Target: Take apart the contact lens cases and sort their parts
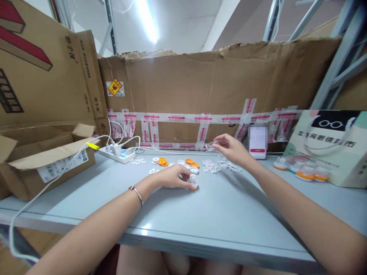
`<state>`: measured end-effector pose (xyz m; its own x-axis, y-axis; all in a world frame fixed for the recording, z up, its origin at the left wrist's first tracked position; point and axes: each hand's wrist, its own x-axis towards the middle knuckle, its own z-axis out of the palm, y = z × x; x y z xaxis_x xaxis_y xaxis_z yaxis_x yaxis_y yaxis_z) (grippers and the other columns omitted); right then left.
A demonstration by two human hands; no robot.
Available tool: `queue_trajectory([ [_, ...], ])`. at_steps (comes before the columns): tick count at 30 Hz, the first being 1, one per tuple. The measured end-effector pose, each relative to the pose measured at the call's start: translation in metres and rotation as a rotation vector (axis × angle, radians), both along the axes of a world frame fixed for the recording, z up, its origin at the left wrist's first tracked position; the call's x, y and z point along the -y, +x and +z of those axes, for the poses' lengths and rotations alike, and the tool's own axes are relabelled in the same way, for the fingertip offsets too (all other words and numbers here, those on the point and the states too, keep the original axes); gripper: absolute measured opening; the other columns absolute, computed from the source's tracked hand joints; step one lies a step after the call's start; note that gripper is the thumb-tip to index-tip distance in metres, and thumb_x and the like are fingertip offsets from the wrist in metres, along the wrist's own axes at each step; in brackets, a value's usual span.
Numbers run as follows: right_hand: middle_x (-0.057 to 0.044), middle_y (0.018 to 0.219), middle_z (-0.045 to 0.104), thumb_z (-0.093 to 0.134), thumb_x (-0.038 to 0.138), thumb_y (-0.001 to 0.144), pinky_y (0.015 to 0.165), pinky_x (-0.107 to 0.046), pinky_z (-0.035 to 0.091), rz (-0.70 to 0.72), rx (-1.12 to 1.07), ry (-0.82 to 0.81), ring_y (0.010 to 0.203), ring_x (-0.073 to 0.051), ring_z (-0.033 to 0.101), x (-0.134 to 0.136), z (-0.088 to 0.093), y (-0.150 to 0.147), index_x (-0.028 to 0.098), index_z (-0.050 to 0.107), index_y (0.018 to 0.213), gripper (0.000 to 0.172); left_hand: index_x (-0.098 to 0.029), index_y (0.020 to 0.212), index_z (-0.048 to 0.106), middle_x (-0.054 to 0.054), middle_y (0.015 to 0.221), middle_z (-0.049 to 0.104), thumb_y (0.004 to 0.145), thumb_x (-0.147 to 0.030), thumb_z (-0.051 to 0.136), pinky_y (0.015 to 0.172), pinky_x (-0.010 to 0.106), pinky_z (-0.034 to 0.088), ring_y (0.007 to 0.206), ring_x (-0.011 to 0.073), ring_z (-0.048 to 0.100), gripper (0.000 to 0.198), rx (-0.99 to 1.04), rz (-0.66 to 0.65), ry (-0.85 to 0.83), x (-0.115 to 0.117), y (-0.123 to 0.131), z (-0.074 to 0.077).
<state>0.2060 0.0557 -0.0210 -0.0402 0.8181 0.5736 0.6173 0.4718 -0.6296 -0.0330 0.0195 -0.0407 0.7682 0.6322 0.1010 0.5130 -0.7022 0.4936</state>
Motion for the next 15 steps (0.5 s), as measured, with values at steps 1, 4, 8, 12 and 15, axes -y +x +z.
queue_trajectory([
  [1, -0.008, 0.091, 0.06, 0.055, 0.031, 0.072, 0.077, -0.033, 0.045, -0.07, 0.049, -0.01, 0.083, -0.017, 0.057, -0.012, -0.002, 0.005, 0.018, 0.052, 0.089, 0.022, -0.015, 0.071, 0.056, 0.0, 0.07, 0.052, 0.069, -0.052, 0.053, 0.055, 0.02, 0.033, 0.063, 0.01, 0.046, 0.038, -0.002, -0.016, 0.016, 0.0, 0.0, 0.0],
  [4, -0.01, 0.095, 0.059, 0.055, 0.026, 0.072, 0.074, -0.029, 0.044, -0.194, 0.349, -0.085, 0.079, -0.017, 0.058, -0.044, -0.01, 0.014, 0.015, 0.056, 0.089, 0.02, -0.014, 0.072, 0.056, 0.0, 0.069, 0.052, 0.071, -0.05, 0.052, 0.054, 0.02, 0.032, 0.063, 0.0098, 0.045, 0.036, -0.007, -0.04, 0.055, 0.002, 0.0, 0.001],
  [8, -0.01, 0.092, 0.061, 0.055, 0.025, 0.071, 0.075, -0.03, 0.041, -0.238, 0.563, -0.127, 0.085, -0.02, 0.056, -0.07, -0.024, 0.013, 0.015, 0.059, 0.086, 0.018, -0.014, 0.074, 0.057, 0.0, 0.07, 0.052, 0.073, -0.046, 0.052, 0.055, 0.019, 0.032, 0.063, 0.0096, 0.045, 0.032, -0.015, -0.067, 0.084, 0.003, -0.001, 0.001],
  [12, -0.012, 0.095, 0.062, 0.055, 0.026, 0.071, 0.078, -0.042, 0.034, -0.306, 0.599, -0.147, 0.094, -0.029, 0.051, -0.078, -0.036, 0.01, 0.017, 0.06, 0.086, 0.018, -0.014, 0.074, 0.056, 0.0, 0.07, 0.053, 0.073, -0.046, 0.052, 0.054, 0.019, 0.031, 0.062, 0.0093, 0.045, 0.032, -0.014, -0.068, 0.104, 0.003, -0.001, 0.0],
  [15, -0.013, 0.099, 0.06, 0.054, 0.03, 0.072, 0.079, -0.047, 0.031, -0.358, 0.608, -0.143, 0.1, -0.032, 0.046, -0.08, -0.041, 0.012, 0.017, 0.06, 0.088, 0.022, -0.014, 0.073, 0.056, 0.0, 0.07, 0.053, 0.073, -0.045, 0.052, 0.053, 0.019, 0.031, 0.062, 0.0094, 0.045, 0.031, -0.017, -0.06, 0.098, 0.002, -0.001, -0.001],
])
